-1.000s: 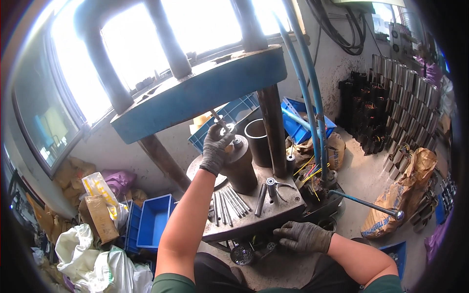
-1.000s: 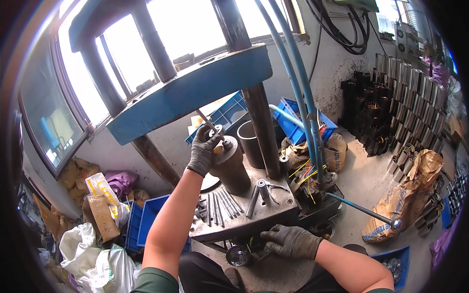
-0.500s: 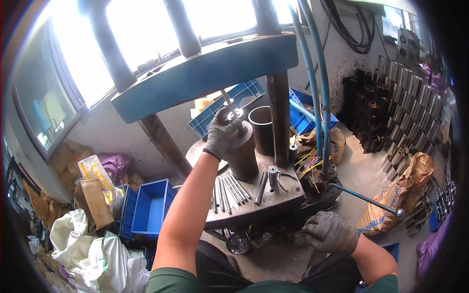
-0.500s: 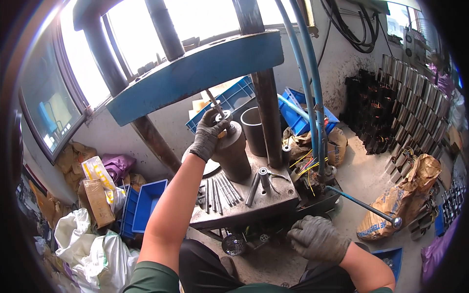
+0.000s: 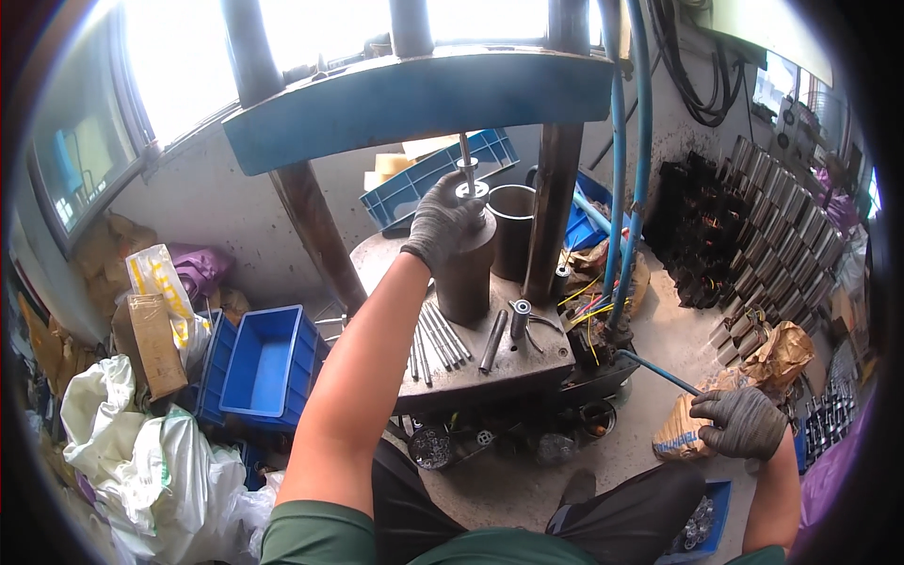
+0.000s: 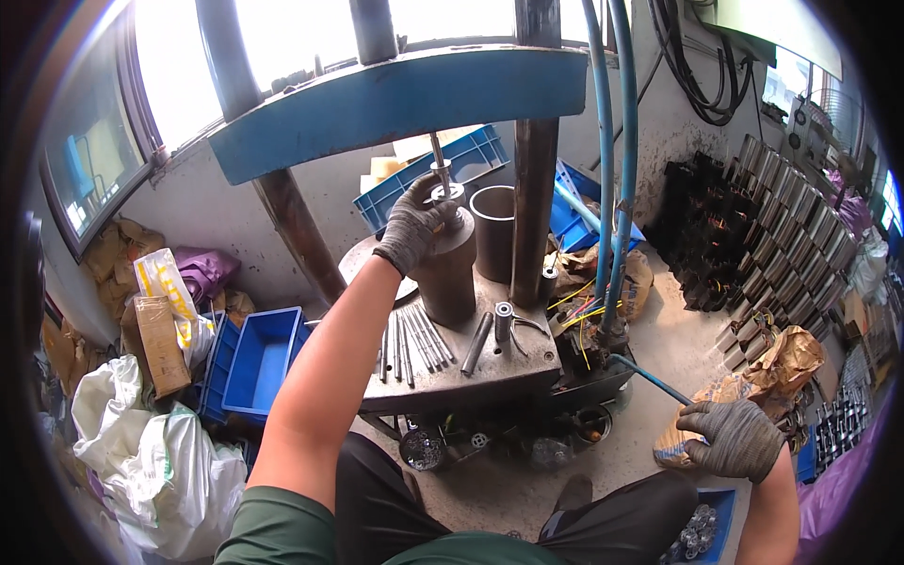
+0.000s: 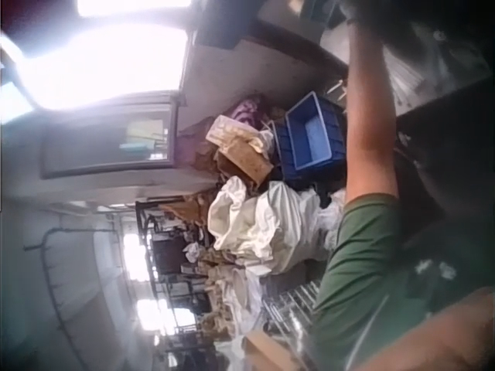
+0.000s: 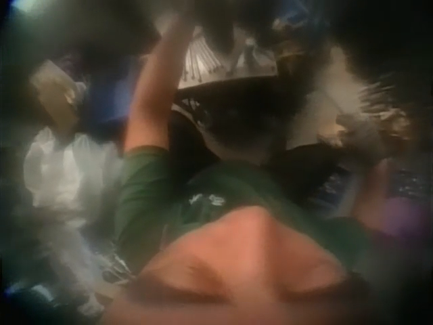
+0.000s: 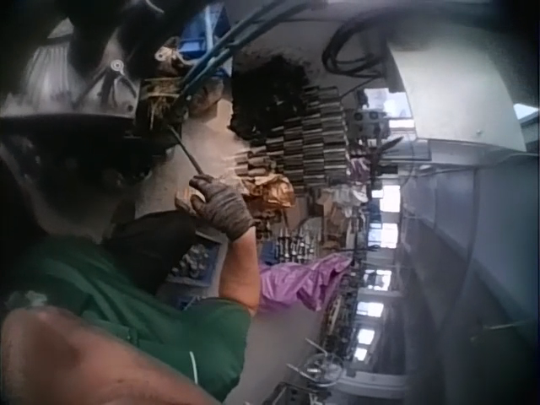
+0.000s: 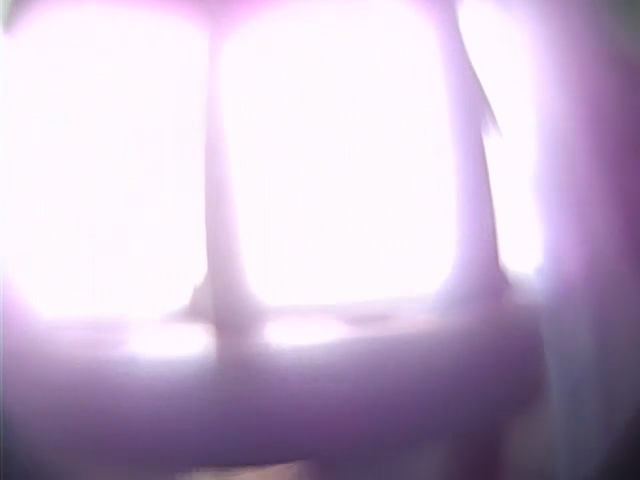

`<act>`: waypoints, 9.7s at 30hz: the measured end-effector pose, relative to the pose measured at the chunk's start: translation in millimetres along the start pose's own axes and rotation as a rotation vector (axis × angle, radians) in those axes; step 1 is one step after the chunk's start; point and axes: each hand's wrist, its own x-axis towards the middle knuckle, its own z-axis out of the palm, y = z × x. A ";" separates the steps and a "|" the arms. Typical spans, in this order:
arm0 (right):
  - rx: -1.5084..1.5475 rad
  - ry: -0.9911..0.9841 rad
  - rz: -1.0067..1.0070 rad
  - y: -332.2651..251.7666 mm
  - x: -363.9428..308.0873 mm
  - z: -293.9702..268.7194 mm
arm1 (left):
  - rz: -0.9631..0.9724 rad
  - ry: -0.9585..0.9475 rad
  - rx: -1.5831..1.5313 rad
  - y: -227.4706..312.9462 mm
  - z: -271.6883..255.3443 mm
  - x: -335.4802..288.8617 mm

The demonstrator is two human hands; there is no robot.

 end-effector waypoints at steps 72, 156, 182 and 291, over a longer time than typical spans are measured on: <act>0.106 -0.163 0.179 -61.8 -29.0 58.4 | 0.053 0.166 0.498 0.7 -7.3 5.5; -0.280 0.728 0.175 -23.3 28.4 8.3 | 0.474 -0.113 0.449 -19.2 68.0 -224.6; 1.298 1.651 1.238 -50.1 -253.2 195.7 | 0.333 -0.800 0.719 -62.4 77.9 -289.9; 0.624 0.806 0.079 -102.4 347.9 60.3 | -0.525 0.227 -0.689 -56.9 -65.4 -206.6</act>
